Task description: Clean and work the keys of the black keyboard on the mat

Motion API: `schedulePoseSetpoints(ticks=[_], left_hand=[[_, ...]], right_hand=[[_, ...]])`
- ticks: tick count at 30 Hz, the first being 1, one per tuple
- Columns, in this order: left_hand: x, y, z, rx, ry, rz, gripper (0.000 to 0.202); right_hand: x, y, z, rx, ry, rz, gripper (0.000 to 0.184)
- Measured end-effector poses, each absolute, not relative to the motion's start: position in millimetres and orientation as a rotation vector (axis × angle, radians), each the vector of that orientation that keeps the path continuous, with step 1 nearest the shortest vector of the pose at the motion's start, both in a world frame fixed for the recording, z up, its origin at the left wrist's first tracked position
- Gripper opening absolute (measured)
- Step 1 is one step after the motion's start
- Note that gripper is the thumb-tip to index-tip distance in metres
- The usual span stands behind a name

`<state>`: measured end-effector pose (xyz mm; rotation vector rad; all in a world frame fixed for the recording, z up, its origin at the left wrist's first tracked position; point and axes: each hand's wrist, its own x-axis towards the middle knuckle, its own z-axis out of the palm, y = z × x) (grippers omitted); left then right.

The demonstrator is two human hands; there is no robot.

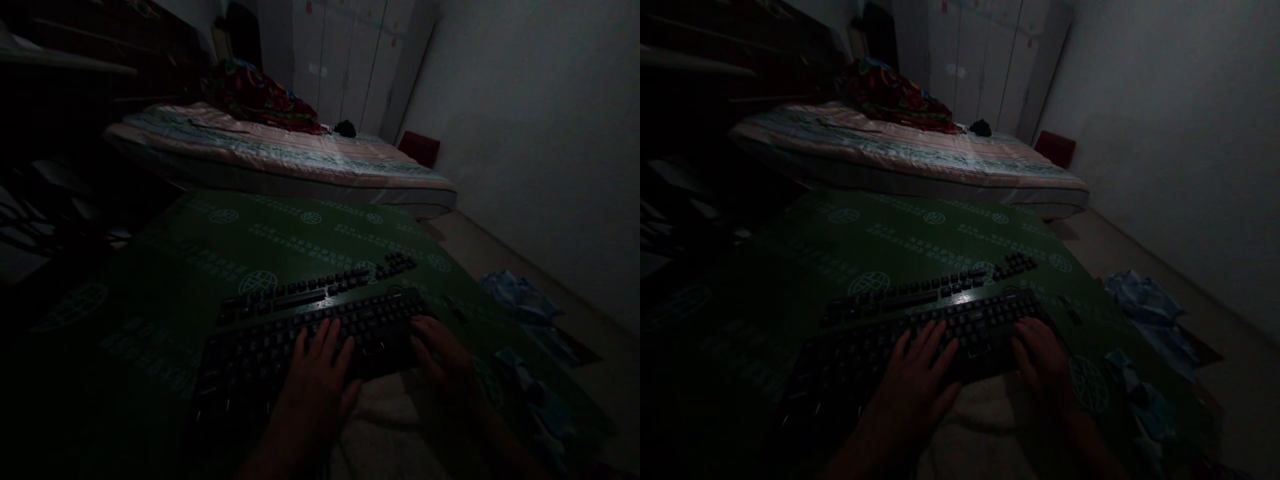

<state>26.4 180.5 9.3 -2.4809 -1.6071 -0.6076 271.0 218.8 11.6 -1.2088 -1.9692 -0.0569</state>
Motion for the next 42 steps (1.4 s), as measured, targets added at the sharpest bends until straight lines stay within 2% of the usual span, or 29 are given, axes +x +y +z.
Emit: schedulePoseSetpoints(ticks=[8, 19, 34, 42], left_hand=[[22, 184, 1, -2.453, -1.532, -0.573, 0.047], [16, 188, -11, -2.372, -1.416, -0.555, 0.049], [10, 191, -6, -2.311, -1.265, -0.535, 0.051], [7, 192, -8, -2.319, -1.281, -0.456, 0.054]], right_hand=[[293, 223, 17, -1.251, -1.903, -0.123, 0.022], [309, 242, 29, -1.297, -1.897, -0.033, 0.020], [310, 307, 32, -1.427, -1.872, 0.256, 0.025], [305, 356, 34, -1.576, -2.063, 0.096, 0.026]])
